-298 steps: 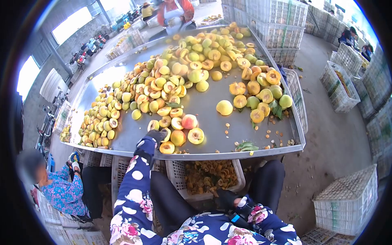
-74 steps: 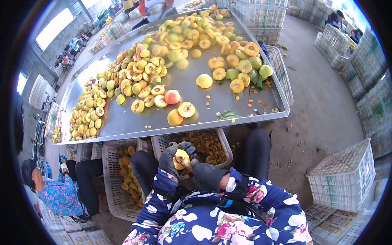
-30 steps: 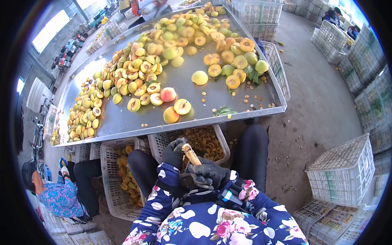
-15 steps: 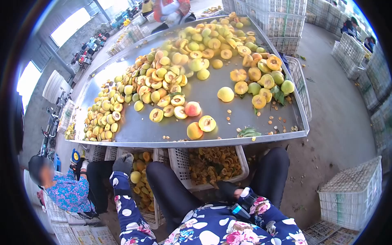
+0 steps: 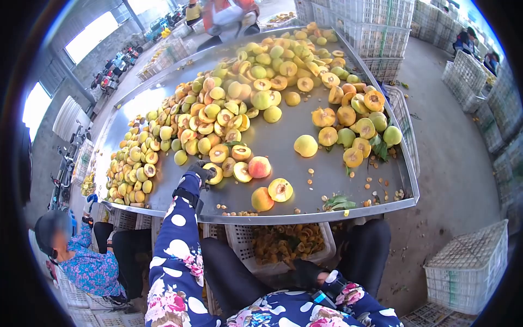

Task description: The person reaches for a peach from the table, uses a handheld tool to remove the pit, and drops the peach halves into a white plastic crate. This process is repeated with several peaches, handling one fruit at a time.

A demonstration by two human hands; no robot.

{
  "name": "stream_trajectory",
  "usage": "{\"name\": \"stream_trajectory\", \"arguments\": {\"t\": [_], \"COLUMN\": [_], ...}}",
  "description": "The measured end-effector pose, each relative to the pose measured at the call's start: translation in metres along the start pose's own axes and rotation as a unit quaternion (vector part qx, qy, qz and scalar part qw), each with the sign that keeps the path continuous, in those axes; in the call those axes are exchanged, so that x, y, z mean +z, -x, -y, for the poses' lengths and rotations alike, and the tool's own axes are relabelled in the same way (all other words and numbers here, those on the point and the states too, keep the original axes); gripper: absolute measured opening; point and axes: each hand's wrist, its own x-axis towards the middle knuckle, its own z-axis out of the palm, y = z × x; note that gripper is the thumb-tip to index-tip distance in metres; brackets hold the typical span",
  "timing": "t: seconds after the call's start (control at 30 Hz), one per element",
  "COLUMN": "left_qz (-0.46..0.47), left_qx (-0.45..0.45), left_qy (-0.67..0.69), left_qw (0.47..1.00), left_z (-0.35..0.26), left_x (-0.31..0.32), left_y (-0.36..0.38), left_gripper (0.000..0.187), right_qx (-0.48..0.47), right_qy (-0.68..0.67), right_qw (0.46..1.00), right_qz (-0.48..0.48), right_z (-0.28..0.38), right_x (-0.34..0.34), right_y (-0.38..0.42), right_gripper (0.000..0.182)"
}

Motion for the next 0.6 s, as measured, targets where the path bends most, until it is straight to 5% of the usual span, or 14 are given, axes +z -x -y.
{"name": "stream_trajectory", "arguments": {"t": [0.17, 0.3, 0.43, 0.53, 0.6], "left_qz": [0.04, 0.214, 0.182, 0.233, 0.211], "left_qx": [0.019, 0.084, 0.17, 0.128, 0.169], "left_qy": [0.212, 0.435, 0.32, 0.403, 0.351], "left_qw": [0.976, 0.87, 0.914, 0.876, 0.896], "left_z": [0.002, 0.009, 0.018, 0.035, 0.034], "left_x": [0.002, 0.008, 0.072, 0.117, 0.127], "left_y": [0.034, 0.116, 0.188, 0.214, 0.228], "left_gripper": [0.032, 0.047, 0.042, 0.041, 0.046], "right_qx": [-0.043, -0.053, -0.093, -0.112, -0.137], "right_qy": [-0.271, -0.482, -0.471, -0.488, -0.486], "right_qw": [0.962, 0.875, 0.873, 0.854, 0.845], "right_qz": [-0.001, -0.016, -0.086, -0.143, -0.178], "right_z": [0.0, 0.059, 0.106, 0.12, 0.113], "right_x": [0.001, -0.041, -0.068, -0.072, -0.068], "right_y": [-0.002, 0.038, 0.051, 0.058, 0.061], "right_gripper": [0.028, 0.026, 0.027, 0.032, 0.035]}}
